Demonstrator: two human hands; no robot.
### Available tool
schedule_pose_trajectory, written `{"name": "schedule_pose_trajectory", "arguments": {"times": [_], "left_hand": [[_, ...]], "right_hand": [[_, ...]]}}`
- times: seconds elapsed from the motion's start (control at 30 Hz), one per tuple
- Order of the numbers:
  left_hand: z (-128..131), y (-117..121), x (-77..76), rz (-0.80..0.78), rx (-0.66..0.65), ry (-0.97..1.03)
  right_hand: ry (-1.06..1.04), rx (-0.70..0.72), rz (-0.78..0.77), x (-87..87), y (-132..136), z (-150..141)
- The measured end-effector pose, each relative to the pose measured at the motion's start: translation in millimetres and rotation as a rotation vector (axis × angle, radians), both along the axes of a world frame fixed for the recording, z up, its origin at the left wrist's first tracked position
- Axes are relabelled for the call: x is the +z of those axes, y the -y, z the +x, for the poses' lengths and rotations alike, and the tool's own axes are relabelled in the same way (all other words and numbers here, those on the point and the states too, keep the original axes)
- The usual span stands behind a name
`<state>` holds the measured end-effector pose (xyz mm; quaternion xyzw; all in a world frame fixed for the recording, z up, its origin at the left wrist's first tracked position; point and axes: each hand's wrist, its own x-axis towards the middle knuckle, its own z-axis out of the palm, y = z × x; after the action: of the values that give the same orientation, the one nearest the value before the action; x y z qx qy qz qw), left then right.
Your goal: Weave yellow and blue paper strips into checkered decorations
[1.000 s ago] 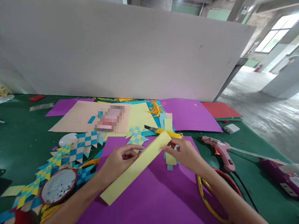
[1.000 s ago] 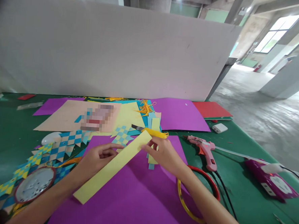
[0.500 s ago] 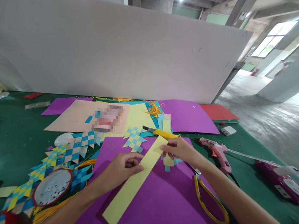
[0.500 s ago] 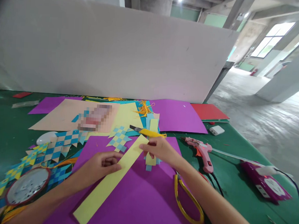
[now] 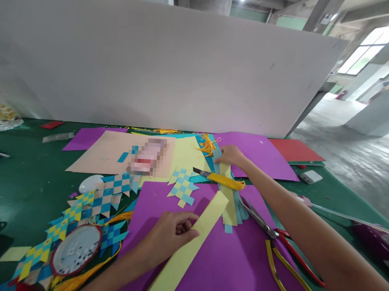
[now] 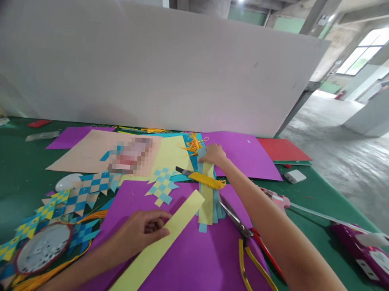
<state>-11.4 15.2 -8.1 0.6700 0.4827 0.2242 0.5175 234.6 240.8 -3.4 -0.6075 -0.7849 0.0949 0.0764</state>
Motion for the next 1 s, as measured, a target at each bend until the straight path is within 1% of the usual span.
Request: {"name": "schedule_pose_trajectory", "arguments": {"times": [0.1, 0.2, 0.33, 0.53, 0.8, 0.9, 1.0], "left_hand": [[0.0, -0.1, 0.1, 0.001, 0.004, -0.004], [0.4, 0.4, 0.9, -0.006, 0.012, -0.002], [0.7, 0.4, 0.9, -0.007, 0.015, 0.023], [0.2, 0.3, 0.4, -0.001, 0.021, 0.040], [0.2, 0.2, 3.8, -0.012, 0.018, 0.055], [-0.4, 0.1, 3.2, -0.021, 0.023, 0.061], [-0.8, 0.2, 3.0, -0.042, 0.042, 0.070]], "right_hand": [[-0.007, -0.021, 0.032, -2.4, -1.6, 0.7], [-0.056, 0.008, 0.050, 0.2, -0.9, 3.0], [-0.135, 0.034, -0.001, 4.4, 1.7, 6.5], [-0.225, 0.011, -0.105, 8.2, 2.8, 11.1], [-0.430, 0.008, -0.210, 21.3, 3.2, 20.7], [-0.493, 0.011, -0.214, 21.6, 4.8, 22.6], [-0.525, -0.004, -0.173, 18.7, 6.4, 21.9]]}}
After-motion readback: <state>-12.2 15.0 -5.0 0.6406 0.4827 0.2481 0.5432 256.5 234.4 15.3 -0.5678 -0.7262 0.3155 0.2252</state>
